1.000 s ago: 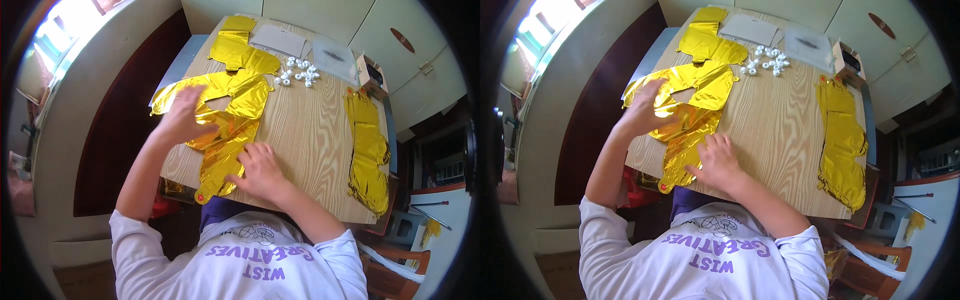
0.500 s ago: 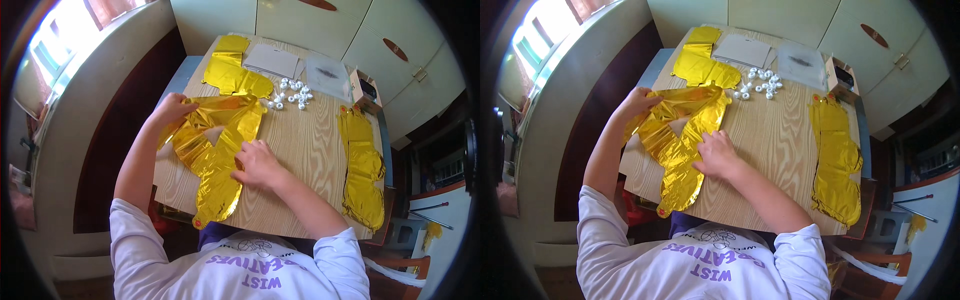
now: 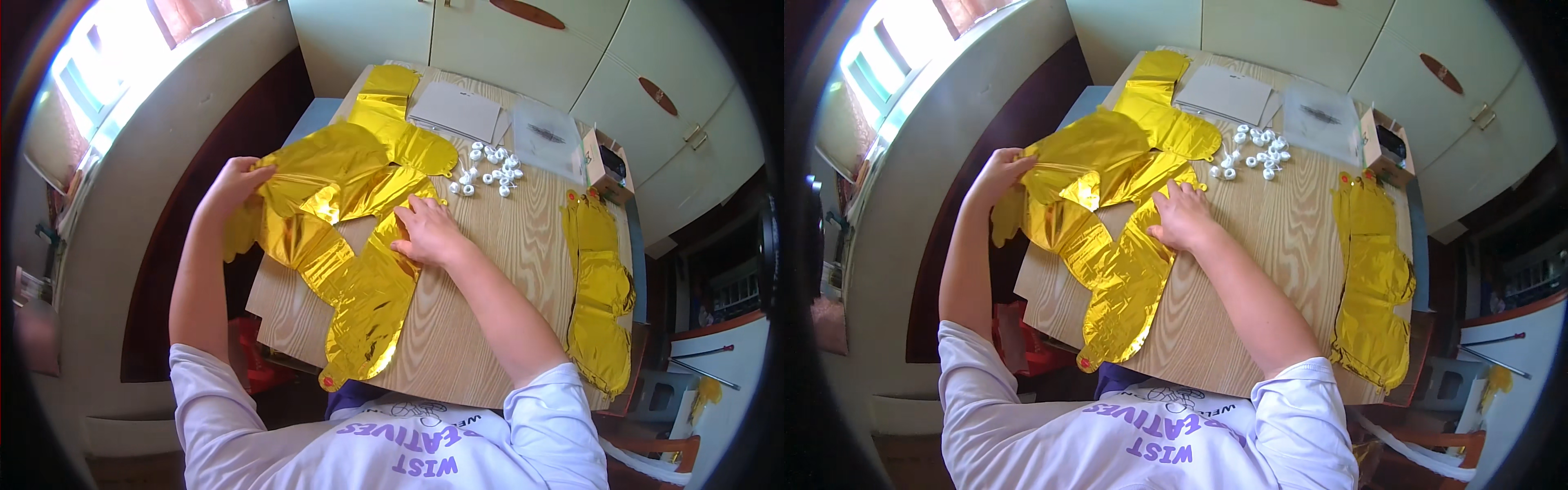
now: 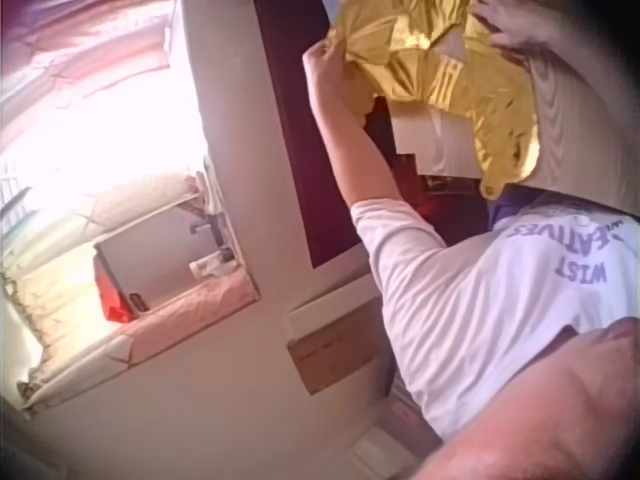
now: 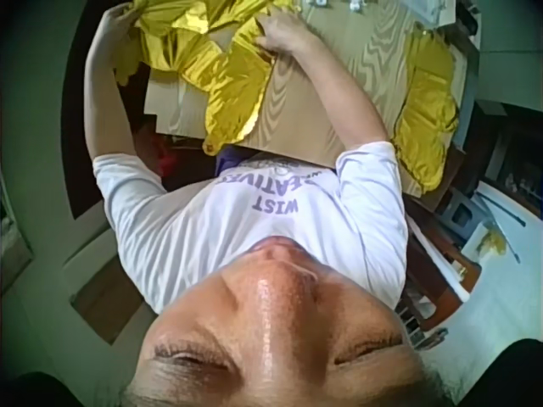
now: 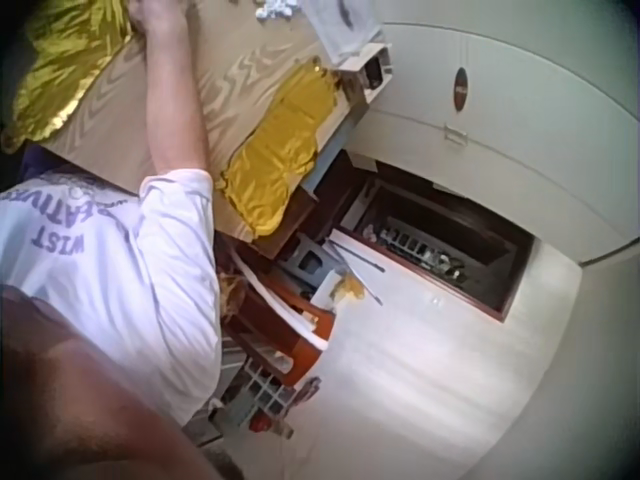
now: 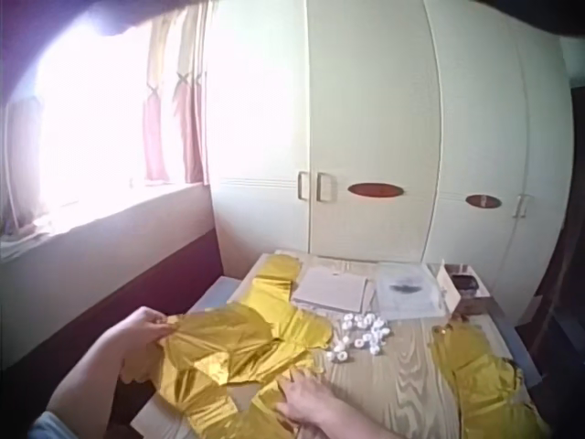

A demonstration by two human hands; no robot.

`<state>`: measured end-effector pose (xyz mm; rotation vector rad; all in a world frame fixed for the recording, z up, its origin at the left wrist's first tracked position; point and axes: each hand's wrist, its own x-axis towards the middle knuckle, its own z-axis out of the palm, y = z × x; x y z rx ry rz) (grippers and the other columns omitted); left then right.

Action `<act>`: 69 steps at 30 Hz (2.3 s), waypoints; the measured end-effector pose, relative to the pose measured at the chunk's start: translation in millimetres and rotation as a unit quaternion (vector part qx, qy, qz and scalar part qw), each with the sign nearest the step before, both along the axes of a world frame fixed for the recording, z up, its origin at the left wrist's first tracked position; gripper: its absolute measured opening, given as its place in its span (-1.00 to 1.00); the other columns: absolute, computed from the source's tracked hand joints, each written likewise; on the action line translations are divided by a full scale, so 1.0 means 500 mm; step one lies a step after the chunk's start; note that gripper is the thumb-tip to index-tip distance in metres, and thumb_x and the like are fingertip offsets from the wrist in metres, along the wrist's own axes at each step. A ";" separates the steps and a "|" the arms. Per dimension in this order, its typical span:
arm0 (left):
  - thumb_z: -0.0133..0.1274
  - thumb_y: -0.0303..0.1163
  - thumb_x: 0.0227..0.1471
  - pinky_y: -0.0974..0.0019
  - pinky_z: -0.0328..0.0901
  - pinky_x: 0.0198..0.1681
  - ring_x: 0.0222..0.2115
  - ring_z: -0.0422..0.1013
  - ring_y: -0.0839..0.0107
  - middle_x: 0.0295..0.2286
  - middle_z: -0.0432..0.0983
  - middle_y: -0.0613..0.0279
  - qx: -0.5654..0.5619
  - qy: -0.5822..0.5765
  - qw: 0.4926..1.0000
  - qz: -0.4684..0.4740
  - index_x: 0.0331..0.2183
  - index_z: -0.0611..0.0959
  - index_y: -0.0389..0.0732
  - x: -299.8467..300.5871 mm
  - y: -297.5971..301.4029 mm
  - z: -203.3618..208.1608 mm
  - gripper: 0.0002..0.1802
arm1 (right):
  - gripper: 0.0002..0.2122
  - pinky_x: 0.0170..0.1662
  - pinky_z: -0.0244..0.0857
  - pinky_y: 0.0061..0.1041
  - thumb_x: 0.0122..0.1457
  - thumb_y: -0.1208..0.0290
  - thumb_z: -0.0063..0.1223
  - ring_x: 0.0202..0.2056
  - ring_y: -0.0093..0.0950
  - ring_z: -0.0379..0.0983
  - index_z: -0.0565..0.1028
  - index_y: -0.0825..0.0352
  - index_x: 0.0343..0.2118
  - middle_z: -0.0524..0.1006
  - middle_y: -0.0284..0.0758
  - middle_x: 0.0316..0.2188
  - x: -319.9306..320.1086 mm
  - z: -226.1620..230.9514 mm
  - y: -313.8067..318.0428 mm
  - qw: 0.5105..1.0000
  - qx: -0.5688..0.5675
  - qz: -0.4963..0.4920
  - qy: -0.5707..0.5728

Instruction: Folding and placing gold letter balloons onto cardboard templates for packaging.

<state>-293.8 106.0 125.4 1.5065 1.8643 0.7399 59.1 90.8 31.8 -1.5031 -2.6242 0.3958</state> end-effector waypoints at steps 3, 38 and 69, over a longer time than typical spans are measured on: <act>0.19 -0.24 0.14 0.41 0.34 -0.52 -0.62 0.41 0.58 -0.56 0.53 0.32 -0.009 -0.001 0.999 0.036 -0.33 0.67 -0.33 -0.129 0.003 -0.012 -0.70 | -0.41 0.32 0.05 -0.03 0.09 0.04 0.27 0.25 -0.09 0.21 0.43 0.27 0.11 0.30 -0.04 0.22 -0.010 0.017 0.005 0.999 -0.033 0.011 -0.007; 0.01 -0.18 0.24 0.31 0.31 -0.04 -0.08 0.44 0.34 -0.05 0.48 0.07 0.144 -0.245 0.951 -0.120 0.06 0.48 -0.26 0.338 -0.232 0.148 -0.54 | 0.04 0.34 0.09 -0.28 -0.08 0.09 0.48 0.32 -0.35 0.17 0.04 0.30 0.40 0.25 -0.15 0.30 0.329 0.200 -0.327 0.611 -0.417 0.123 0.662; 0.09 0.02 0.13 -0.12 -0.15 0.39 0.35 -0.09 -0.16 0.32 0.04 -0.11 0.223 0.191 0.805 -0.516 0.30 0.31 -0.09 0.633 -0.144 -0.247 -0.21 | -0.63 -0.19 0.44 -0.24 0.13 0.18 0.26 -0.22 -0.15 0.57 0.50 0.28 -0.09 0.60 -0.12 -0.18 0.543 0.000 -0.307 0.943 0.130 -0.276 0.131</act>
